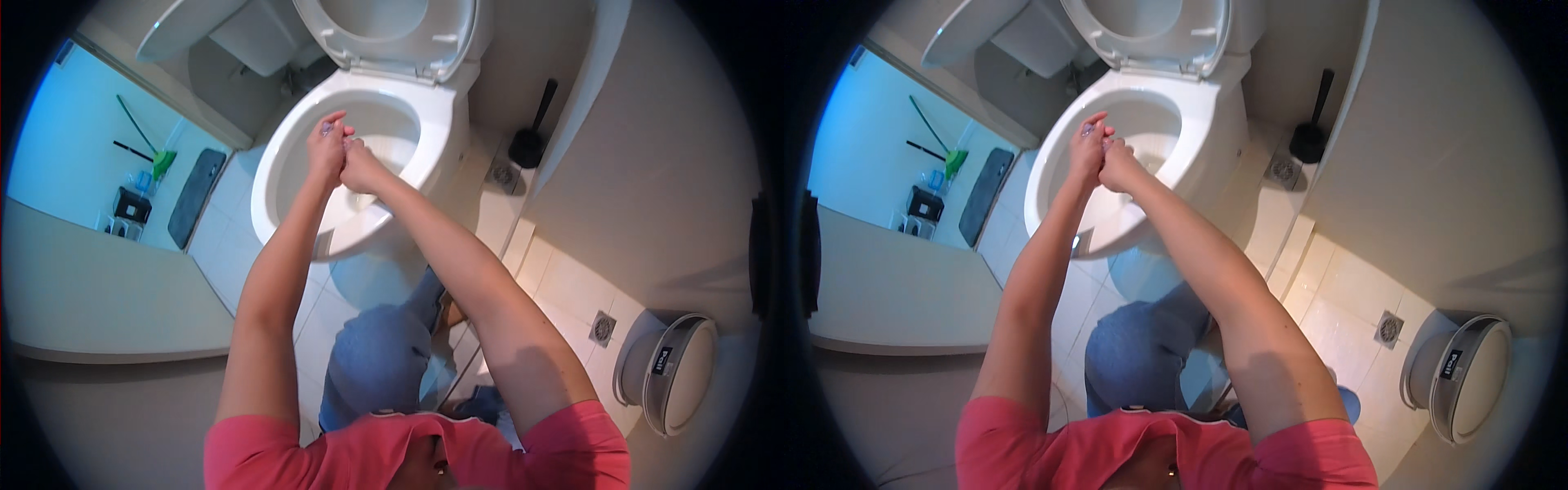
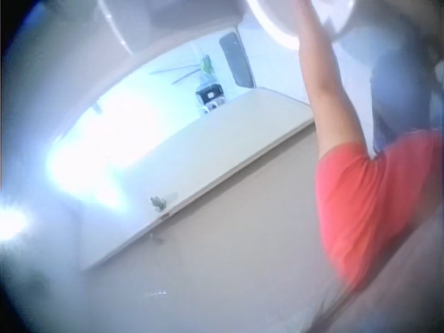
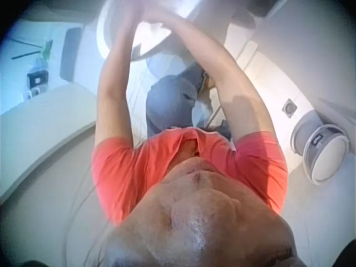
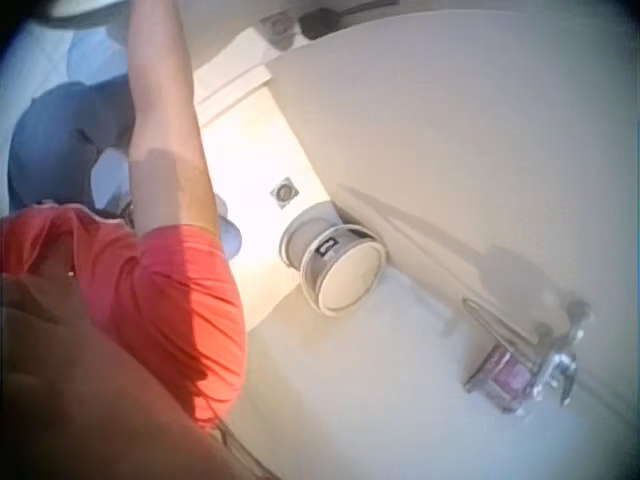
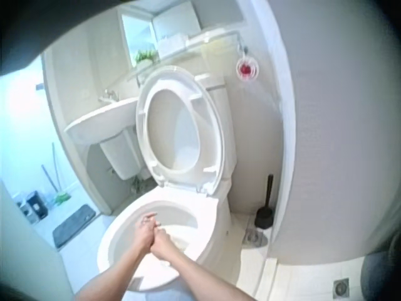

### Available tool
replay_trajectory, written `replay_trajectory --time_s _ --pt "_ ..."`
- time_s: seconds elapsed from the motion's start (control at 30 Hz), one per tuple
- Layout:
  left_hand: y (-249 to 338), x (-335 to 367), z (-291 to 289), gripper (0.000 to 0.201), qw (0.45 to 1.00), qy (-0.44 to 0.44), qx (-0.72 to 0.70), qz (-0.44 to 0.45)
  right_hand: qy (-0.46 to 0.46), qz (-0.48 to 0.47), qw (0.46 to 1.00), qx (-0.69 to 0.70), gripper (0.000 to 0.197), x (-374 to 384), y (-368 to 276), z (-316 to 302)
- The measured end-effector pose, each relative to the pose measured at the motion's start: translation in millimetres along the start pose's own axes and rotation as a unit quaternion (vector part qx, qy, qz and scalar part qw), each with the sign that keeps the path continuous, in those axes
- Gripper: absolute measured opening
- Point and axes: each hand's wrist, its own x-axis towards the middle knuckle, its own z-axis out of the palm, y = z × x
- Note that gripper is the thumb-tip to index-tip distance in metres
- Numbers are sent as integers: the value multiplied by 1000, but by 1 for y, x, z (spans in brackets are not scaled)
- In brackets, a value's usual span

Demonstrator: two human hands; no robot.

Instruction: The person wipes the floor tiles around a toilet and along a baseboard with a cloth, picks up a broom and dustpan to sweep debris, and wipes a plastic bucket before moving a shower curtain.

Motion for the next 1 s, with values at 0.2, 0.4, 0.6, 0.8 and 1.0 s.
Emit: replay_trajectory --time_s 0.2,0.4,0.6,0.8,1.0 --pt "-33 5 -27 30 981 124 148 -25 0 -16 996 -84 37 -14 -1 28" --pt "-26 0 -15 45 971 134 193 -48 21 89 992 -85 26 -27 -8 21" --pt "-28 2 -19 34 978 113 171 -45 -6 50 989 -136 21 -34 -14 13" --pt "-20 0 -29 25 966 82 244 -37 3 85 992 -95 20 -42 -26 15" --pt "29 21 -16 29 989 -83 -28 -118 145 64 987 -6 37 -44 -24 -10"
